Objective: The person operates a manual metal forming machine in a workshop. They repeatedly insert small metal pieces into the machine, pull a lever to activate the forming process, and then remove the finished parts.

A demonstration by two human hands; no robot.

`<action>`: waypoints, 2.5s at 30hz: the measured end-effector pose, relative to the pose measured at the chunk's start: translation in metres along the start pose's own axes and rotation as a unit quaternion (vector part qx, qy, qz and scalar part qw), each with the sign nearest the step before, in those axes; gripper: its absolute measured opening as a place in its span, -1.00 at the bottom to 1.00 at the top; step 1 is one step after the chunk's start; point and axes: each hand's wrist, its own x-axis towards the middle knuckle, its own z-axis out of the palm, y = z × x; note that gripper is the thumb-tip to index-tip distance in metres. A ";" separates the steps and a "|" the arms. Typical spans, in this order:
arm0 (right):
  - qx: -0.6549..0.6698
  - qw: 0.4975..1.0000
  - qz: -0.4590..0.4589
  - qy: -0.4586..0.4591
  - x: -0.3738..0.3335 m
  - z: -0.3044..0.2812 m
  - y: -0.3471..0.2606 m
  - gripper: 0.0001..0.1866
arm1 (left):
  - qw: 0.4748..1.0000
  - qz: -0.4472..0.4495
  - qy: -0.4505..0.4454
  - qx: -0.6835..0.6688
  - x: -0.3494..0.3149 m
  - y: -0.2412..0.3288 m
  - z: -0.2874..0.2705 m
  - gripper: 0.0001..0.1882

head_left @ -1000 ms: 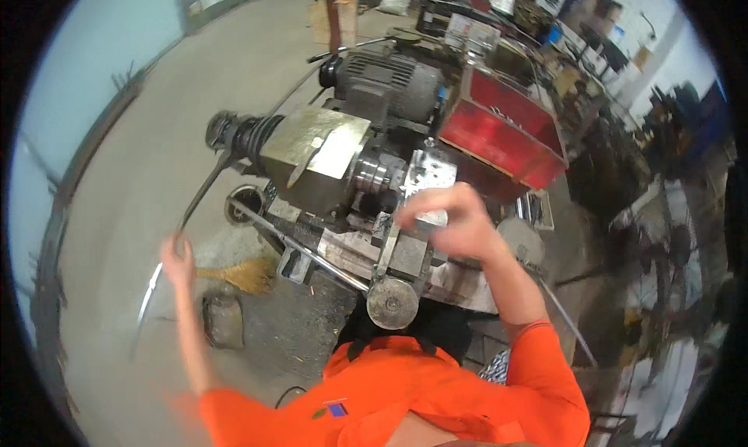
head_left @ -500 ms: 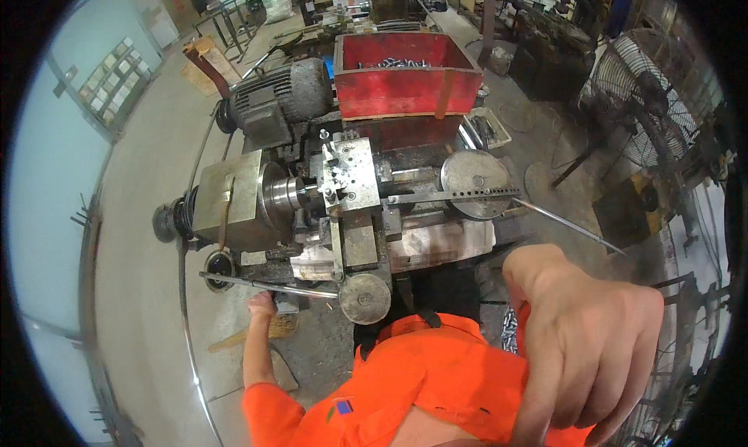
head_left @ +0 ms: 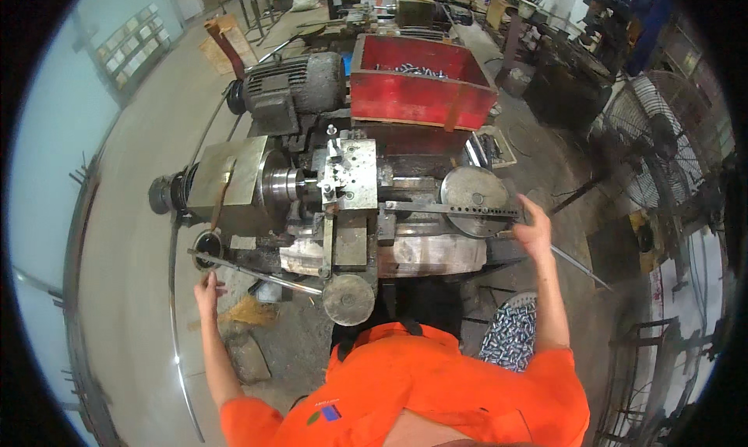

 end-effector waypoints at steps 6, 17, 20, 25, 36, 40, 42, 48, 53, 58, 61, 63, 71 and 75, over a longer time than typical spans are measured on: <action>-0.395 0.855 0.314 -0.120 -0.052 -0.043 0.165 -0.67 | 0.996 -0.058 0.019 -0.058 0.008 0.030 0.053 -0.47; -0.178 0.939 0.276 -0.106 -0.203 0.001 0.084 -0.62 | 0.977 -0.039 0.089 -0.189 0.012 0.006 0.076 -0.59; 0.019 0.942 0.326 -0.084 -0.218 0.025 0.056 -0.69 | 0.976 -0.043 0.102 -0.189 0.013 0.009 0.076 -0.60; 0.067 0.940 0.327 -0.074 -0.222 0.038 0.030 -0.73 | 0.972 -0.015 0.084 -0.217 0.013 0.008 0.078 -0.56; 0.101 0.936 0.333 -0.062 -0.224 0.036 0.012 -0.65 | 0.987 -0.054 0.066 -0.134 0.019 0.009 0.076 -0.49; 0.006 0.956 0.289 -0.058 -0.219 0.033 0.027 -0.53 | 0.991 -0.086 0.054 -0.086 0.011 0.021 0.069 -0.49; -0.067 0.953 0.281 -0.089 -0.212 0.019 0.058 -0.41 | 0.991 -0.094 0.062 -0.079 0.009 0.022 0.066 -0.50; -0.293 0.925 0.215 -0.110 -0.152 -0.044 0.165 -0.25 | 0.988 -0.106 0.035 -0.104 0.017 0.012 0.073 -0.47; -0.398 0.891 0.209 -0.057 -0.076 -0.057 0.197 -0.20 | 0.988 -0.087 -0.004 -0.129 0.007 0.030 0.080 -0.40; -0.401 0.894 0.175 0.097 -0.093 -0.016 0.178 -0.16 | 0.975 -0.063 -0.015 -0.213 0.022 -0.019 0.039 -0.34; -0.383 0.907 0.107 0.139 -0.110 0.000 0.160 -0.17 | 0.992 -0.078 -0.073 0.062 0.034 -0.084 0.033 -0.50; -0.355 0.918 0.126 0.120 -0.111 0.002 0.149 -0.20 | 0.954 0.036 -0.115 0.275 0.031 -0.117 0.053 -0.47; -0.366 0.904 0.166 0.144 -0.113 0.002 0.164 -0.23 | 0.829 0.067 -0.026 0.554 -0.005 -0.094 0.131 -0.55; -0.353 0.911 0.152 0.148 -0.107 0.003 0.158 -0.25 | 0.926 0.034 0.018 0.375 -0.006 -0.148 0.166 -0.57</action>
